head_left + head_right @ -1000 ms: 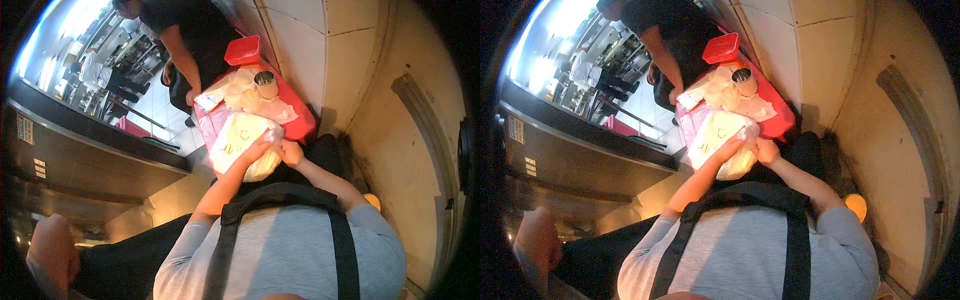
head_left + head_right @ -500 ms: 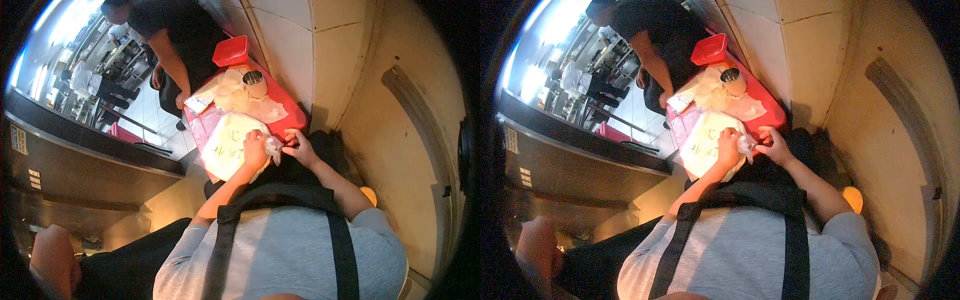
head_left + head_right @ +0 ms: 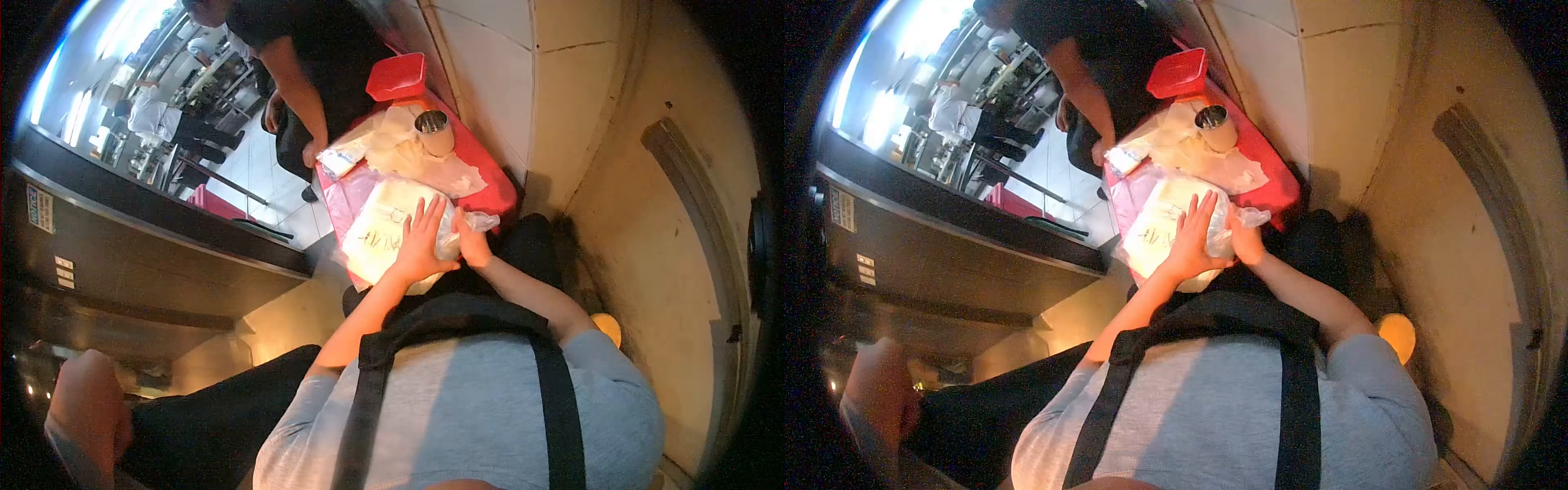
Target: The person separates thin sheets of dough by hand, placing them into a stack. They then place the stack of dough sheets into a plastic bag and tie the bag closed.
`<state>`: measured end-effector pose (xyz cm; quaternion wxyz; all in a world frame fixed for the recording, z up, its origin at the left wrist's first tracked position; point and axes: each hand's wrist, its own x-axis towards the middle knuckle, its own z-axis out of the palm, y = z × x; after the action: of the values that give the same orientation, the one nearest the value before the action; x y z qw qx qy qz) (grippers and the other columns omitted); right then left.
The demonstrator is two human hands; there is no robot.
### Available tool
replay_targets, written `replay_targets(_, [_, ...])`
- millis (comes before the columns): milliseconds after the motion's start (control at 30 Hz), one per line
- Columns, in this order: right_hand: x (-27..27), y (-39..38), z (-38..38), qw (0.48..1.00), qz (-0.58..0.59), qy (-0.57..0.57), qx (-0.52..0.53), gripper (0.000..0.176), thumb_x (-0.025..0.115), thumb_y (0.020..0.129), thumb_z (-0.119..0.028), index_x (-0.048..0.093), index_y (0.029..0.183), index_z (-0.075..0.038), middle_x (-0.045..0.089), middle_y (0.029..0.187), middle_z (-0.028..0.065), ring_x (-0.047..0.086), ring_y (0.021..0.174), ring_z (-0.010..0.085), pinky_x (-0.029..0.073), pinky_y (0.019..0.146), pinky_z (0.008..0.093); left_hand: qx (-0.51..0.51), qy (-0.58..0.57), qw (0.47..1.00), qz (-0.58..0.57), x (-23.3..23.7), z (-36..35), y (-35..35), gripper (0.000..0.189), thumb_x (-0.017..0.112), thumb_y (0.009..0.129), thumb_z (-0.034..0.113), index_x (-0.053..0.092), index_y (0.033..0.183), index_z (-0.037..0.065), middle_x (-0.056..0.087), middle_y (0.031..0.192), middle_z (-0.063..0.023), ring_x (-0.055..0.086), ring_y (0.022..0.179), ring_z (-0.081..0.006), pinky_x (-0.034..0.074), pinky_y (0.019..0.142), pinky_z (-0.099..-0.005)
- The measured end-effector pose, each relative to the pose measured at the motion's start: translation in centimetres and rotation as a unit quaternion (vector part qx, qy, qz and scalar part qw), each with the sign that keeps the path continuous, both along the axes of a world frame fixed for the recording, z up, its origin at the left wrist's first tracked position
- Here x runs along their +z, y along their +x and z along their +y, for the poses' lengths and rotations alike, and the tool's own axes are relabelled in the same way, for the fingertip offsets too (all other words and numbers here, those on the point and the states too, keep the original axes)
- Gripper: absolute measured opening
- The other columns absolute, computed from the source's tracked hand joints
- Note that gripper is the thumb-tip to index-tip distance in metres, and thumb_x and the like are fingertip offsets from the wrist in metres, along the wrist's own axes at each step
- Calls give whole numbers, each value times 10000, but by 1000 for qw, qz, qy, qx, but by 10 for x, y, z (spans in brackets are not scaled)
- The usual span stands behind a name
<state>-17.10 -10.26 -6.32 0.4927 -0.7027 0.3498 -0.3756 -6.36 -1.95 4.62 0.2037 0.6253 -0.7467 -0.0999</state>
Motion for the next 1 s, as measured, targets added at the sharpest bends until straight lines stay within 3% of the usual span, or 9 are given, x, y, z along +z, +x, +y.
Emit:
replay_targets(67, [20,1,14,996,-63,57,25,240,331,946,-210,490,934,-31,481,791,90,464,737,234,387,691,355,-6,64,996,-64,-32,-5,5,1059,753,607,264,100,1431,128,149,1477,-102,130,1351,-355,161,1018,-594])
replay_targets(133, [-14,11,13,970,-36,-236,-49,265,338,958,-242,477,875,-32,461,760,74,458,709,219,387,660,357,39,-12,998,-50,-77,-25,9,979,704,649,320,137,1424,133,173,1471,-97,139,1348,-357,159,1021,-591])
replay_targets(233, [-22,8,9,926,-33,-370,-65,294,347,963,-274,470,836,-39,461,747,54,454,692,194,386,636,347,34,-31,997,-60,-76,-34,-2,752,590,732,361,273,1374,132,262,1438,-79,174,1341,-345,167,1024,-582])
replay_targets(300, [-11,-1,12,996,-26,-79,-24,330,354,965,-313,442,758,-71,437,704,18,425,678,142,365,596,311,4,-33,995,-93,-76,-32,4,674,580,740,328,338,1339,133,317,1410,-67,202,1334,-331,177,1022,-579])
replay_targets(433, [7,10,3,999,-37,9,-26,339,322,977,-313,404,723,-104,386,686,-15,366,650,100,342,582,280,-1,-48,998,-40,-95,-40,18,564,561,759,290,414,1287,157,403,1341,-52,241,1325,-295,169,1028,-573])
replay_targets(533, [29,21,-3,994,-38,97,21,292,322,966,-226,516,953,-8,519,794,72,534,736,175,451,669,304,59,-82,994,-29,-104,-49,25,471,567,761,272,490,1213,165,451,1288,-40,267,1316,-265,163,1033,-567])
replay_targets(700, [33,30,-9,920,-287,266,-22,282,358,964,-311,482,884,-70,520,797,38,546,690,175,474,641,320,54,-18,998,-13,-90,-48,46,424,563,733,224,540,1155,194,465,1259,-9,254,1327,-227,150,1050,-575])
replay_targets(867, [24,-37,-27,835,-293,439,-153,332,343,959,-384,400,743,-139,385,592,-4,404,468,133,364,383,272,31,-59,996,-65,-106,-45,49,356,573,711,202,580,1066,177,485,1244,-18,300,1303,-209,188,1038,-554])
replay_targets(1000, [92,-75,-36,952,-147,60,-263,217,414,949,-302,471,850,-117,423,665,-21,431,602,90,400,560,233,27,-30,990,-136,-103,-47,45,391,537,704,166,585,1092,169,439,1309,-52,301,1294,-224,187,1042,-546])
